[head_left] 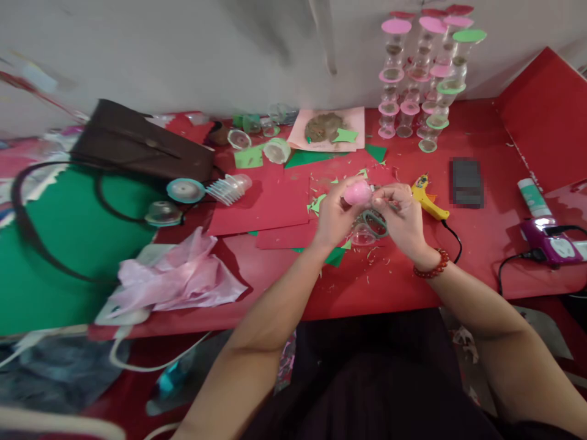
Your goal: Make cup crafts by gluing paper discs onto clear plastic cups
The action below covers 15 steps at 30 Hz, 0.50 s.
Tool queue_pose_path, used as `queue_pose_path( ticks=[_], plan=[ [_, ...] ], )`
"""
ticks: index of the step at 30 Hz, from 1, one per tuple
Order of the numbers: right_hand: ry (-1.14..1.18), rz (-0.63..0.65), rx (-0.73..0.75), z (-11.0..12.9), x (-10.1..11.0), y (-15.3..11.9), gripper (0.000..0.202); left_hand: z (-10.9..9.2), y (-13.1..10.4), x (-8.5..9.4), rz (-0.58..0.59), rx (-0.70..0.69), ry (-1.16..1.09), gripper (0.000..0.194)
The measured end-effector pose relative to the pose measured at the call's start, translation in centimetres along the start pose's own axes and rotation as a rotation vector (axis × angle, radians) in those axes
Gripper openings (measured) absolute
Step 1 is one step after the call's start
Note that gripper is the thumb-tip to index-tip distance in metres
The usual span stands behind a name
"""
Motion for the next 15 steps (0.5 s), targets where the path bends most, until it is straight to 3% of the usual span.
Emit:
queue_pose_path(
  ticks=[2,5,8,11,15],
  plan=[
    [0.017,0.039,0.061,1.1,-0.2,-0.1,0.029,0.3,0.2,0.3,-0.020,0.028,-0.012,0.059],
    [0.006,0.037,0.038,0.9,0.1,0.2,0.046,0.6,0.3,0.6,-0.025,0.062,-0.022,0.059],
    [-0.055,0.027,0.019,0.1,0.3,0.8,0.012,0.5,0.2,0.6,-0.012,0.051,-0.039,0.058],
    [-0.017,0.084,-0.029,-0.6,-0.1,0.9,0.023,0.1,0.2,0.4,0.006,0.011,-0.054,0.056],
    [0.090,0.105,-0.198,-1.5,-0.5,0.5,0.020,-0.1,0.0,-0.3,0.059,0.008,-0.047,0.057]
  ],
)
Point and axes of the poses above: each hand's wrist, its own y-axis towards the middle knuckle, its own x-axis out of the back of the hand, z = x × y, the point moved 8 cm from there along y, towards the middle knuckle, and after that the axes turned 13 degrees about -z, right-handed, at the moved point
